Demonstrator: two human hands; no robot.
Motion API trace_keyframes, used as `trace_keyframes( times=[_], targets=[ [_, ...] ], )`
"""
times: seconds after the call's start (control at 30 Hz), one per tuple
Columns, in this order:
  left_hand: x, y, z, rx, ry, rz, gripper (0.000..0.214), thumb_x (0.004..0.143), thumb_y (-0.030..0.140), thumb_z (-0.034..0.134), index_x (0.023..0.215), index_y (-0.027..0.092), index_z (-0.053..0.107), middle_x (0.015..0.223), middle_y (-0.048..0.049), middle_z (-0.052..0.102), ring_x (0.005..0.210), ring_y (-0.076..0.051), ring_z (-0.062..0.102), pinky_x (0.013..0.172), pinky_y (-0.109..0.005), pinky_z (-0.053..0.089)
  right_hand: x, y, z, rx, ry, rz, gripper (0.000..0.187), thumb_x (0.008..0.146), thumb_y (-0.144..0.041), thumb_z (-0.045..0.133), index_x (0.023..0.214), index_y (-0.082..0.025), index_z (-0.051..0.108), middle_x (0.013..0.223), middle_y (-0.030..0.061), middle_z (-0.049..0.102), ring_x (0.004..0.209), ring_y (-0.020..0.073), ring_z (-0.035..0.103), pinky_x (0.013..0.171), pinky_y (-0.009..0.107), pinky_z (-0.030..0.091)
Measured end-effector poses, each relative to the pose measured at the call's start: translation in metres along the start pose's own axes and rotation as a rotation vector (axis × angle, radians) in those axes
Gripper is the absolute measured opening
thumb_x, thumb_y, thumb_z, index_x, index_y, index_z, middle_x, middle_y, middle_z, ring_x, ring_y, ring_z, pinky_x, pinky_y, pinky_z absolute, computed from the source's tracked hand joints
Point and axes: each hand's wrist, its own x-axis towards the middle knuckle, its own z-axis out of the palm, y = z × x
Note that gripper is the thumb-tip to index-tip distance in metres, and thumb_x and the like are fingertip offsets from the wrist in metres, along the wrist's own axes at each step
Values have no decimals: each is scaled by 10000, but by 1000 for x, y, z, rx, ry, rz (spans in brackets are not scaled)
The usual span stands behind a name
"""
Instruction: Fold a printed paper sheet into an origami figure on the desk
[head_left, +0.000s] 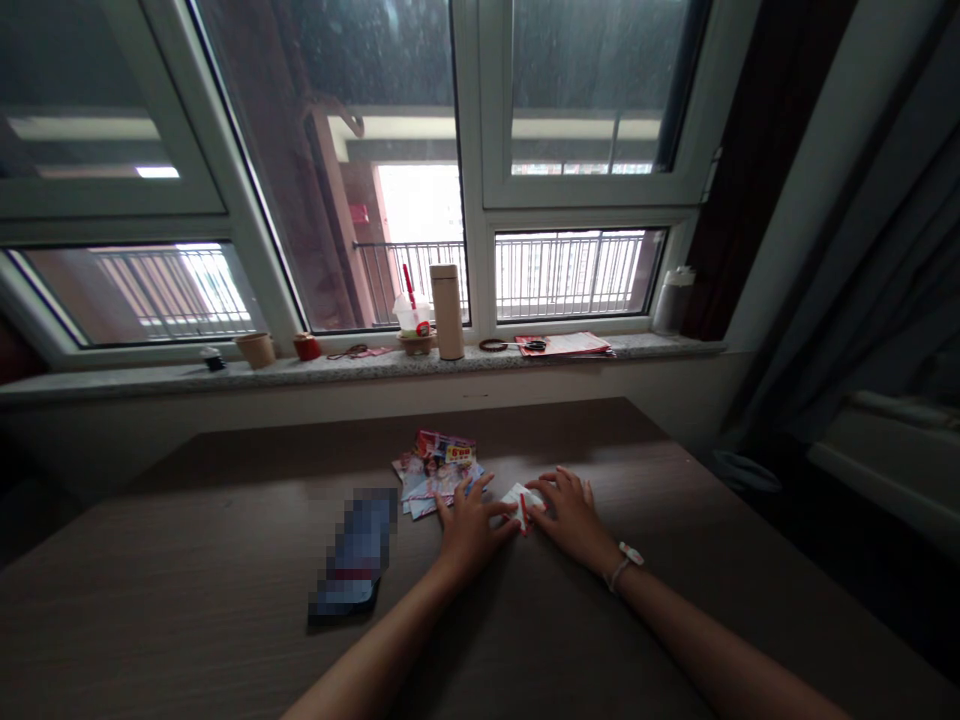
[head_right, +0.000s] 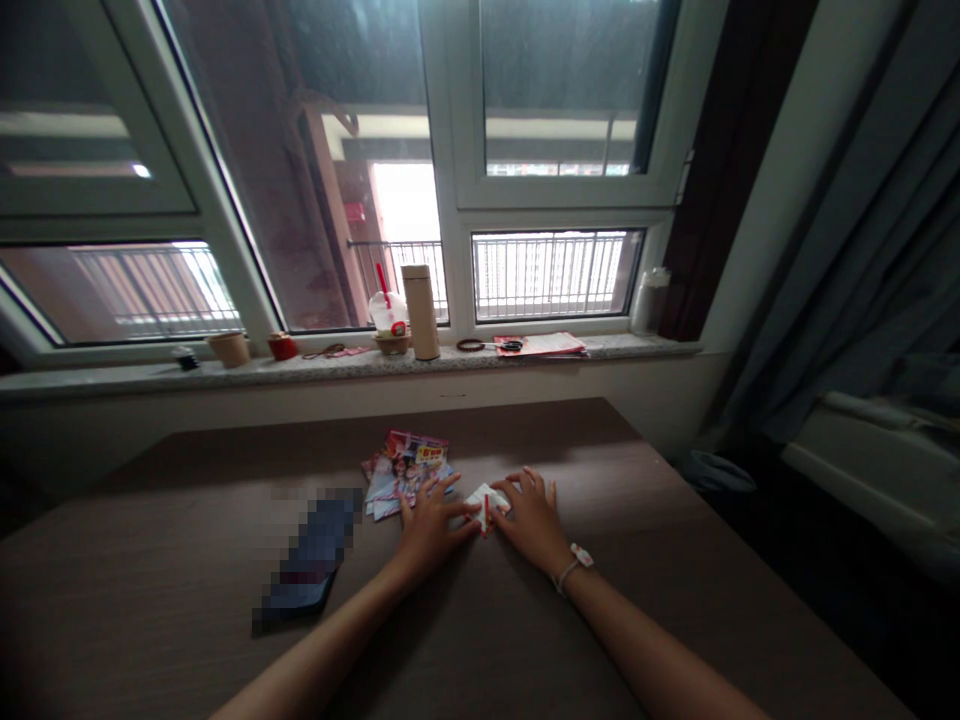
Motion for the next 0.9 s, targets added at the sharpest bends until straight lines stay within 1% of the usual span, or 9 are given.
trace_keyframes(
  times=[0.07, 0.13, 0.2, 0.33, 0.57, 0.73, 0.8, 0.9],
  targets=[
    [0, 0, 1, 1, -3, -3, 215, 809, 425, 750, 1023, 430, 772, 1520, -14, 477, 1431, -400, 319, 1105, -781, 47, 3, -1, 0, 2, 12, -7, 292, 935, -433, 526, 1178, -363, 672, 1326, 39, 567, 1418, 300, 300, 1169, 627, 116],
    [1, 0, 3, -1, -4, -5, 215, 805, 431, 752, 1019, 431, 774, 1520, -10, 475, 1433, -399, 313, 1112, -772, 33, 7, -2, 0, 5, 20, 3, 241, 929, -412, 546, 1086, -342, 715, 1300, 37, 587, 1405, 305, 312, 1166, 627, 114],
    [1, -1, 4, -1, -3, -5, 212, 803, 435, 750, 1014, 435, 775, 1519, -6, 474, 1436, -399, 306, 1111, -773, 22, 11, -3, 0, 23, 27, 23, 206, 920, -385, 563, 1013, -310, 730, 1264, 41, 608, 1376, 304, 345, 1160, 621, 136],
    [2, 0, 2, 2, -23, -14, 215, 800, 450, 743, 1013, 439, 771, 1527, -2, 462, 1441, -406, 297, 1094, -792, 32, 16, -4, 3, 58, 32, 55, 172, 913, -356, 574, 950, -278, 723, 1204, 48, 626, 1305, 295, 414, 1140, 607, 182],
    [2, 4, -4, -14, -84, -43, 302, 759, 527, 756, 1038, 412, 767, 1561, -11, 414, 1459, -424, 246, 1100, -784, 35, 16, -6, 6, 31, 46, 67, 164, 916, -362, 577, 948, -281, 716, 1210, 49, 615, 1297, 292, 407, 1138, 615, 154],
    [3, 2, -2, -3, -88, -28, 311, 752, 527, 763, 1040, 410, 761, 1565, -17, 407, 1459, -422, 254, 1093, -793, 35, 16, -7, 7, 6, 46, 84, 169, 908, -372, 579, 956, -278, 711, 1213, 52, 612, 1295, 292, 397, 1135, 605, 165],
    [3, 1, 0, -1, -83, -21, 300, 759, 517, 759, 1039, 409, 760, 1561, -14, 413, 1458, -419, 261, 1093, -795, 30, 16, -7, 7, 2, 43, 90, 166, 905, -370, 581, 953, -277, 710, 1214, 56, 612, 1295, 295, 393, 1133, 607, 163],
    [3, 2, 2, -5, -65, -27, 207, 815, 476, 712, 998, 398, 768, 1548, -9, 434, 1457, -399, 275, 1093, -795, 23, 16, -7, 7, 6, 50, 85, 159, 907, -358, 579, 946, -275, 709, 1211, 56, 614, 1302, 297, 390, 1133, 614, 158]
  ],
)
